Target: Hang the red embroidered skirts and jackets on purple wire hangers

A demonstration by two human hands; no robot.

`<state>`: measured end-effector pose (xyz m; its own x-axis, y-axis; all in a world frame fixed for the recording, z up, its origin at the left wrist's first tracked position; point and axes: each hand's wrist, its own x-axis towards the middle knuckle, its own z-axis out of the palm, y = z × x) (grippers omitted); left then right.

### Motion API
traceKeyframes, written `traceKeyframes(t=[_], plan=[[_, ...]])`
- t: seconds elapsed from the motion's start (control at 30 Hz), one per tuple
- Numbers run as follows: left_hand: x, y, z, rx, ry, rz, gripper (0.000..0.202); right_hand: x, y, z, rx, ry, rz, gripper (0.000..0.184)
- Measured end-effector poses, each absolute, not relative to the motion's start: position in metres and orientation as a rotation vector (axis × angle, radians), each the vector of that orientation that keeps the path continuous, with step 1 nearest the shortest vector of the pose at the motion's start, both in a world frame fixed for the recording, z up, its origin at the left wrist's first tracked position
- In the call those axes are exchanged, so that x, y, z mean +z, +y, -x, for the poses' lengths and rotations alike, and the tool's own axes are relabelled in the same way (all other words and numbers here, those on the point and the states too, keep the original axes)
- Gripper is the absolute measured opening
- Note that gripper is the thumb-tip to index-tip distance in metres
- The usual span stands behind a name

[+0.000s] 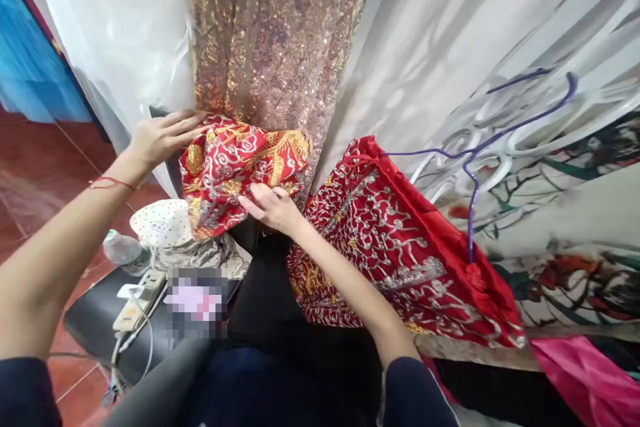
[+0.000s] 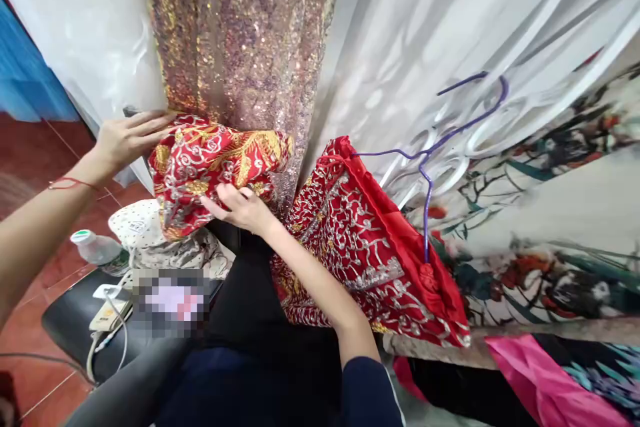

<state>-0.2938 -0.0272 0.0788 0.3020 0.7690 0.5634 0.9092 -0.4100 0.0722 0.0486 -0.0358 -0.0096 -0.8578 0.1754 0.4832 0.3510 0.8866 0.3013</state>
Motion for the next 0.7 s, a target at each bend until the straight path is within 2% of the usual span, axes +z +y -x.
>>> traceKeyframes(t=[0.13,0.27,0.37,0.47,0.6,0.7], plan=[[0.062,-0.021,0.299,-0.774,-1.569,2.255,0.071,0.018,-0.018,-0.078,-0.552,-2.458,0.826,0.07],[0.07,-0.017,0.299,-0.759,-1.586,2.293,0.075,0.066,-0.011,-0.091,-0.612,-2.45,0.891,0.077],[0.082,-0.018,0.309,-0.746,-1.643,2.251,0.077,0.088,0.001,-0.077,-0.602,-2.567,0.862,0.064],[0.097,-0.027,0.32,-0.839,-1.714,2.177,0.072,0.098,0.021,-0.05,-0.586,-2.516,0.819,0.047],[0.112,-0.063,0.305,-1.333,-1.685,2.038,0.052,0.097,0.029,-0.013,-0.534,-2.373,0.685,0.046],[0.111,-0.104,0.265,-1.614,-1.62,1.881,0.041,0.076,0.013,-0.001,-0.493,-2.431,0.623,0.047]])
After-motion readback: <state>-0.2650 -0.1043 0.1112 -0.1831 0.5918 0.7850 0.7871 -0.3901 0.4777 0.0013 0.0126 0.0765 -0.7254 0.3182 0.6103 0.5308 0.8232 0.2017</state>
